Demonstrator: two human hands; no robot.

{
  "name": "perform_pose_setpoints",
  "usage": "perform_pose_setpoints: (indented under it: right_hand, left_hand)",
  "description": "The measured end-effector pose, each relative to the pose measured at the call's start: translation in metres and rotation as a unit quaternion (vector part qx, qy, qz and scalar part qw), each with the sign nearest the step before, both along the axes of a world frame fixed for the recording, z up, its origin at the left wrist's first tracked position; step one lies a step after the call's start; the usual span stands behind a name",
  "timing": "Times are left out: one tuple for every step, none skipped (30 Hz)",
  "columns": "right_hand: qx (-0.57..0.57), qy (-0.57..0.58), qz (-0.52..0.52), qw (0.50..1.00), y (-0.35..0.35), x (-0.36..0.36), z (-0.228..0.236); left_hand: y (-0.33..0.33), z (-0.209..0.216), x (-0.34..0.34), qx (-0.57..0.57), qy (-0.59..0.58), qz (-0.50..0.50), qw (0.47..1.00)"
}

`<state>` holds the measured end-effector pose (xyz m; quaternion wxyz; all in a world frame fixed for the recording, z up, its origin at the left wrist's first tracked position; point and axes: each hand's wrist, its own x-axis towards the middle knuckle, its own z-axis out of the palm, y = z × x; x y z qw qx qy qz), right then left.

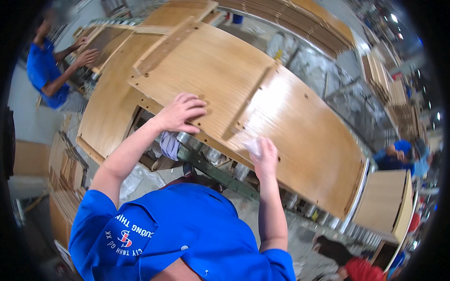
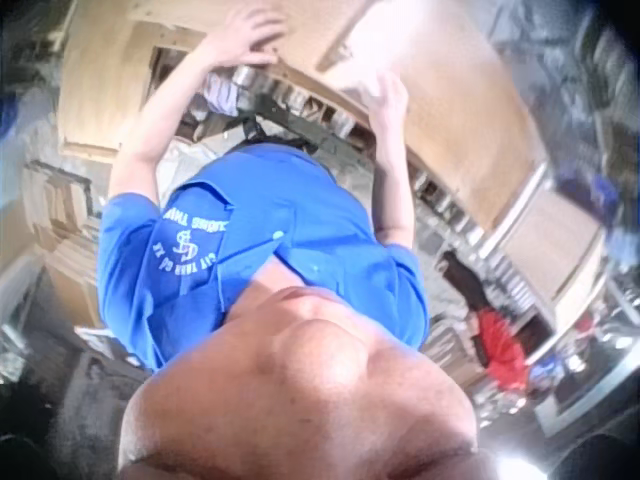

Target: The person removes white plastic wrapping from a stack of large, curved wooden panels. They then use a small cloth to wipe the surface of the panels, moving them one by one onto a roller conveyor system. The task involves handling the panels individually and cleaning them before placement.

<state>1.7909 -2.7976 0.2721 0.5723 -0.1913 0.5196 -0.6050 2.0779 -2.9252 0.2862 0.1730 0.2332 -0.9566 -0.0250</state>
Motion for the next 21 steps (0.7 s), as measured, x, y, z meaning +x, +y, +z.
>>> perform_pose_setpoints:
  right_hand:
    - [-0.061,-0.197,0.059,0.977,0.005,-0.018,0.002]
    - [-0.191,-0.294,0.182,0.919,0.000,-0.023,0.012]
    - [-0.186,-0.290,0.145,0.927,-0.007,-0.010,0.027]
    - [-0.182,-0.282,0.108,0.936,-0.015,0.005,0.045]
    - [-0.168,-0.265,0.125,0.941,-0.025,0.018,0.057]
    - [-0.155,-0.247,0.142,0.946,-0.037,0.032,0.067]
    - [-0.141,-0.221,0.156,0.952,-0.047,0.044,0.076]
    - [-0.152,-0.176,0.197,0.952,-0.060,0.056,0.081]
    - [-0.162,-0.132,0.238,0.948,-0.080,0.071,0.086]
    - [-0.169,-0.089,0.285,0.939,-0.102,0.087,0.092]
    - [-0.158,-0.038,0.296,0.941,-0.121,0.109,0.100]
    - [-0.127,0.038,0.295,0.946,-0.143,0.132,0.108]
    - [-0.128,0.097,0.325,0.932,-0.164,0.156,0.114]
    - [-0.127,0.155,0.354,0.914,-0.184,0.183,0.119]
    - [-0.136,0.239,0.386,0.880,-0.200,0.210,0.124]
    - [-0.144,0.322,0.413,0.839,-0.212,0.237,0.130]
    - [-0.192,0.395,0.432,0.787,-0.223,0.263,0.133]
    - [-0.241,0.461,0.448,0.728,-0.233,0.290,0.135]
    - [-0.290,0.520,0.458,0.660,-0.243,0.312,0.134]
    - [-0.286,0.545,0.474,0.629,-0.253,0.327,0.131]
    - [-0.283,0.568,0.490,0.598,-0.262,0.340,0.127]
  left_hand:
    - [-0.001,0.002,0.003,-0.016,-0.008,-0.007,1.000]
    - [-0.004,-0.001,0.005,-0.029,-0.021,-0.013,0.999]
    - [-0.004,-0.008,0.010,-0.036,-0.039,-0.014,0.998]
    - [-0.002,-0.016,0.014,-0.045,-0.047,-0.003,0.998]
    - [-0.001,-0.021,0.014,-0.057,-0.052,0.006,0.997]
    - [-0.001,-0.026,0.016,-0.067,-0.058,0.016,0.996]
    - [-0.002,-0.027,0.014,-0.062,-0.059,0.011,0.996]
    - [0.000,-0.029,0.009,-0.054,-0.057,0.003,0.997]
    - [0.001,-0.030,0.005,-0.046,-0.056,-0.004,0.997]
    - [0.005,-0.032,0.000,-0.045,-0.043,-0.012,0.998]
    - [0.008,-0.032,-0.004,-0.047,-0.031,-0.021,0.998]
    - [0.009,-0.031,-0.007,-0.050,-0.019,-0.030,0.998]
    - [0.011,-0.031,-0.009,-0.041,-0.024,-0.027,0.999]
    - [0.013,-0.032,-0.012,-0.031,-0.029,-0.025,0.999]
    - [0.014,-0.033,-0.012,-0.020,-0.036,-0.024,0.999]
    - [0.014,-0.034,-0.012,-0.008,-0.032,-0.020,0.999]
    - [0.015,-0.035,-0.012,0.004,-0.030,-0.019,0.999]
    - [0.013,-0.036,-0.010,0.015,-0.032,-0.017,0.999]
    - [0.012,-0.038,-0.008,0.021,-0.029,-0.014,0.999]
    - [0.012,-0.038,-0.007,0.021,-0.025,-0.011,0.999]
    - [0.013,-0.039,-0.007,0.021,-0.021,-0.009,1.000]
